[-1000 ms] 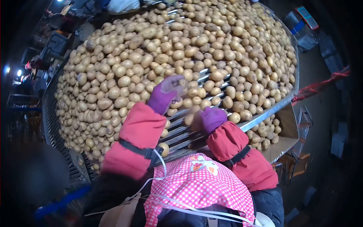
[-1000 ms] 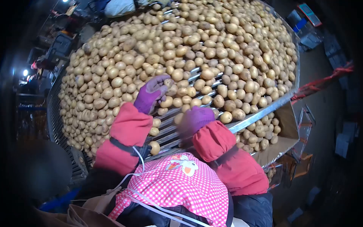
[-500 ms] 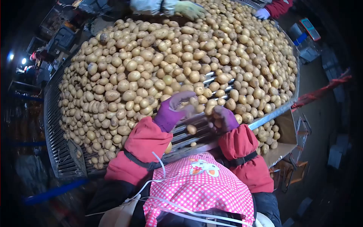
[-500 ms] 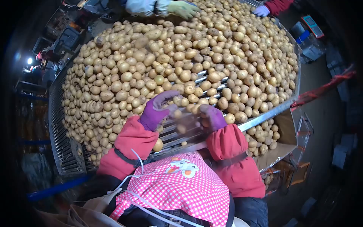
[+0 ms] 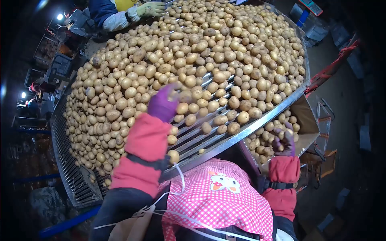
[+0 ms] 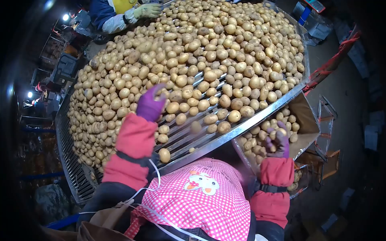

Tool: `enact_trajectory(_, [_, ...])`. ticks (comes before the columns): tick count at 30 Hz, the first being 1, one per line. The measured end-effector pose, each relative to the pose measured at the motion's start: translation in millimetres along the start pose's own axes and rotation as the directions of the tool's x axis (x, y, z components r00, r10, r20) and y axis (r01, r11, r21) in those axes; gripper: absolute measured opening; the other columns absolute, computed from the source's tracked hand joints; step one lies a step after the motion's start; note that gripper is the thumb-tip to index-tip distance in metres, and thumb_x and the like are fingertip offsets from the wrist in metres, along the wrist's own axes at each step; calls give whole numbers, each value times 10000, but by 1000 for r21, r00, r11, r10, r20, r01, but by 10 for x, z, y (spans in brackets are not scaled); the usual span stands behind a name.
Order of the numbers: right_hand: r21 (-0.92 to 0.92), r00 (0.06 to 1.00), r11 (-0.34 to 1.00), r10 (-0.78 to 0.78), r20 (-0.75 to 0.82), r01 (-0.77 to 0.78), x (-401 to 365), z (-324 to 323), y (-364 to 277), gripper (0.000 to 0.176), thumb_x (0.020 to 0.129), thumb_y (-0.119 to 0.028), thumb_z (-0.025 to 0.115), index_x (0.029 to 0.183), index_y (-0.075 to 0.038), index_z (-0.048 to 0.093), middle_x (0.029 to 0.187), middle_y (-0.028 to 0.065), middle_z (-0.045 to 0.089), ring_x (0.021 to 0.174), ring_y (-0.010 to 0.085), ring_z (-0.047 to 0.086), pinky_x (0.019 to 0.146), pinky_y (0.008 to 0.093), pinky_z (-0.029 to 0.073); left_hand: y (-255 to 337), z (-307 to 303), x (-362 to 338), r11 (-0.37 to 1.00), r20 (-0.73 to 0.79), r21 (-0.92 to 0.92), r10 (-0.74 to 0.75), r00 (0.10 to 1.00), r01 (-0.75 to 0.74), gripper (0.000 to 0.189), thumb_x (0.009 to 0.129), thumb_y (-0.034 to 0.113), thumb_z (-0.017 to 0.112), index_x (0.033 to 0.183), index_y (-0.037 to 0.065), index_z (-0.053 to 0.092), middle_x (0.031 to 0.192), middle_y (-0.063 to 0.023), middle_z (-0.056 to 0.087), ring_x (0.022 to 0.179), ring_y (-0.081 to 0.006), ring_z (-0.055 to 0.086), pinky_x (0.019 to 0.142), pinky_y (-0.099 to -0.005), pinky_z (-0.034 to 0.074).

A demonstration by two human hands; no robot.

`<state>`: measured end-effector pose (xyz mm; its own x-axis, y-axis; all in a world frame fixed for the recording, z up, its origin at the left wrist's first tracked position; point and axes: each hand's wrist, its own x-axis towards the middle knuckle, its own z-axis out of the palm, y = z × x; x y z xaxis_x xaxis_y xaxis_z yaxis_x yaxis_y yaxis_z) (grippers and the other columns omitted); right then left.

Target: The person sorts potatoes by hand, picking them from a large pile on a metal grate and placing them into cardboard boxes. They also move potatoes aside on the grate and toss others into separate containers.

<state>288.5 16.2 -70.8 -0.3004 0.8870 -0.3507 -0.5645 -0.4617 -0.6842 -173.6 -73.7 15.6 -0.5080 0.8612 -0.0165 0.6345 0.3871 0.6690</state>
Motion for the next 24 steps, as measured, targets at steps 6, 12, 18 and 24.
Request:
enact_trajectory(6, [-760,822,634,-503,-267,141,555,-1117,-57,510,967,-261,627,1432,-155,447,1074,41,620,820,115,584,616,221,450,-966,19,819,627,334,719,67,940,-300,410,888,268,663,1268,120,621,1130,-149,693,1051,-273,667,910,-379,528])
enact_trajectory(12, [-457,860,887,-280,-427,62,28,-1205,-128,493,1027,-294,516,1474,-127,394,1339,71,556,1182,200,597,850,297,513,-779,-17,1033,696,577,630,-122,808,-345,410,856,285,679,1229,124,621,1116,-150,685,1029,-312,665,910,-406,526])
enact_trajectory(18, [-216,812,976,-132,-569,8,-384,-980,163,473,985,-350,581,1378,-96,508,1324,87,592,1097,215,626,851,319,521,-721,-118,925,878,576,411,-42,816,-245,412,824,302,696,1189,127,621,1103,-151,676,1008,-351,663,911,-433,524])
enact_trajectory(24, [-147,822,987,-137,-553,65,-418,-707,126,413,970,-339,611,1313,-116,557,1202,60,657,1018,184,640,885,314,528,-857,59,409,967,150,147,186,971,-208,495,817,222,731,1274,89,594,1177,-144,661,1001,-272,669,884,-379,532])
